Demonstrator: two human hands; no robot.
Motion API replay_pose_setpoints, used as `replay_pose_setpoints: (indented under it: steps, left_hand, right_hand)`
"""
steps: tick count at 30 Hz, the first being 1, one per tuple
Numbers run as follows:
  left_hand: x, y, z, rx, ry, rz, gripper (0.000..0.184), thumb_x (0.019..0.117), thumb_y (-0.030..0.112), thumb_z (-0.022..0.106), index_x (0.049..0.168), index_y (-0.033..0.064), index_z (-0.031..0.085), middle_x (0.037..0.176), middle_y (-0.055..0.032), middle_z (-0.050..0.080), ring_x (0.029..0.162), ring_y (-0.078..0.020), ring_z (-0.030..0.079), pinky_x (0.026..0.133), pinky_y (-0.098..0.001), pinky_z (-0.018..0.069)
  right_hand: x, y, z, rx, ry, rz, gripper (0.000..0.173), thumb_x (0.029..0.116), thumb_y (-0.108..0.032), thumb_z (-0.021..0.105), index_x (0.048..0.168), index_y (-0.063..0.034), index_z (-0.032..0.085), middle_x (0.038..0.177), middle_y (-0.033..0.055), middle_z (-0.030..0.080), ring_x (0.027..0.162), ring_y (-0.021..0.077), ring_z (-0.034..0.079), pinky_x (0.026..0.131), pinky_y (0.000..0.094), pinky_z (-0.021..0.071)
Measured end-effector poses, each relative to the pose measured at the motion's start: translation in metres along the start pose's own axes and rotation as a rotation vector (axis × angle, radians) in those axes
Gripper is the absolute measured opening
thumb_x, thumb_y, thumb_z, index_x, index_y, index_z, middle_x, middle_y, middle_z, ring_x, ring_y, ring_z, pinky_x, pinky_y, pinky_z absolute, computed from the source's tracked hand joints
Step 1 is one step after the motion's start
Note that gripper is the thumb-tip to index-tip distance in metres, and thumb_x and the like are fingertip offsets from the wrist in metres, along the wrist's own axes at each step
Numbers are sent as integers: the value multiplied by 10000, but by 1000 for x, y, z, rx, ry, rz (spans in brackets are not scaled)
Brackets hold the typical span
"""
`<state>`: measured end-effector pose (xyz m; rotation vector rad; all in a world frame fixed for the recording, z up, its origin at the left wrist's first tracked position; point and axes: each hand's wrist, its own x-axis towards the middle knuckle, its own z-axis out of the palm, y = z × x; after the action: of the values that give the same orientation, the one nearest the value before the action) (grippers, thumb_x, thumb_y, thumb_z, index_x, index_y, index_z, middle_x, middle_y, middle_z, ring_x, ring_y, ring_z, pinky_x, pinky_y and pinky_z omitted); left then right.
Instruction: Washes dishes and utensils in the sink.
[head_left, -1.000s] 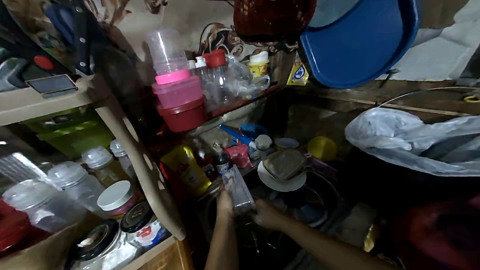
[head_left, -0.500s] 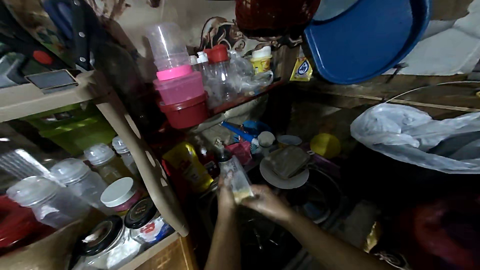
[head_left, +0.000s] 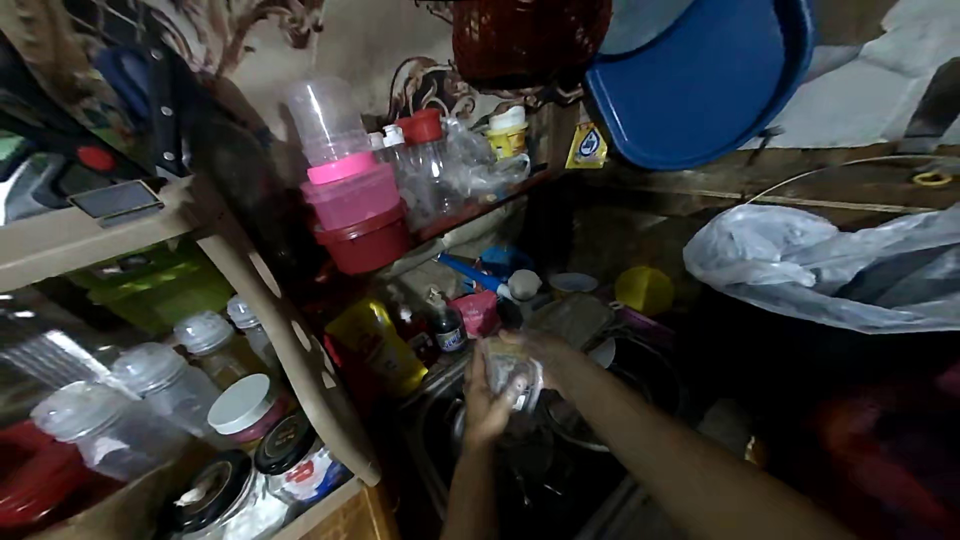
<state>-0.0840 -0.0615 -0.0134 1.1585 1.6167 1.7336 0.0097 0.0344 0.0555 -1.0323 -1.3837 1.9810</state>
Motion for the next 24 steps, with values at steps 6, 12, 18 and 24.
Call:
replay_pose_setpoints:
  steps: [6, 12, 18, 24]
  left_hand:
    - [10, 6, -9, -154, 55, -9, 810, 959, 290, 657, 1628, 107, 239, 1481, -162, 526, 1235, -186, 609, 1029, -369, 525]
    - [10, 9, -19, -288, 136, -143, 587, 1085, 432, 377, 1562, 91, 361, 1415, -136, 571, 1220, -172, 595, 1020, -367, 509]
    - [11, 21, -14, -189, 59, -57, 680, 1033, 307, 542, 1623, 106, 270, 1531, -130, 490, 1281, -170, 575, 1060, -350, 492]
    - [11, 18, -28, -440, 162, -114, 560, 1081, 453, 355, 1518, 105, 400, 1222, -105, 660, 1027, -156, 668, 873, -364, 580]
  right_hand:
    - [-35, -4, 14, -99, -106, -130, 419, 1082, -339, 508, 1341, -19, 585, 1184, 141, 666, 1052, 190, 647, 919, 379, 546]
    - [-48, 27, 8, -474, -283, -295, 323, 1005, -313, 645, 1118, -15, 695, 989, 62, 680, 898, 83, 633, 859, 307, 534]
    - [-45, 4, 16, -106, -90, -122, 347, 1050, -267, 587, 1250, 15, 617, 1092, 131, 673, 964, 172, 655, 866, 363, 559]
    - [-58, 8, 22, -357, -291, -218, 304, 1013, -252, 632, 1167, 7, 673, 1029, 89, 682, 926, 114, 644, 862, 324, 548]
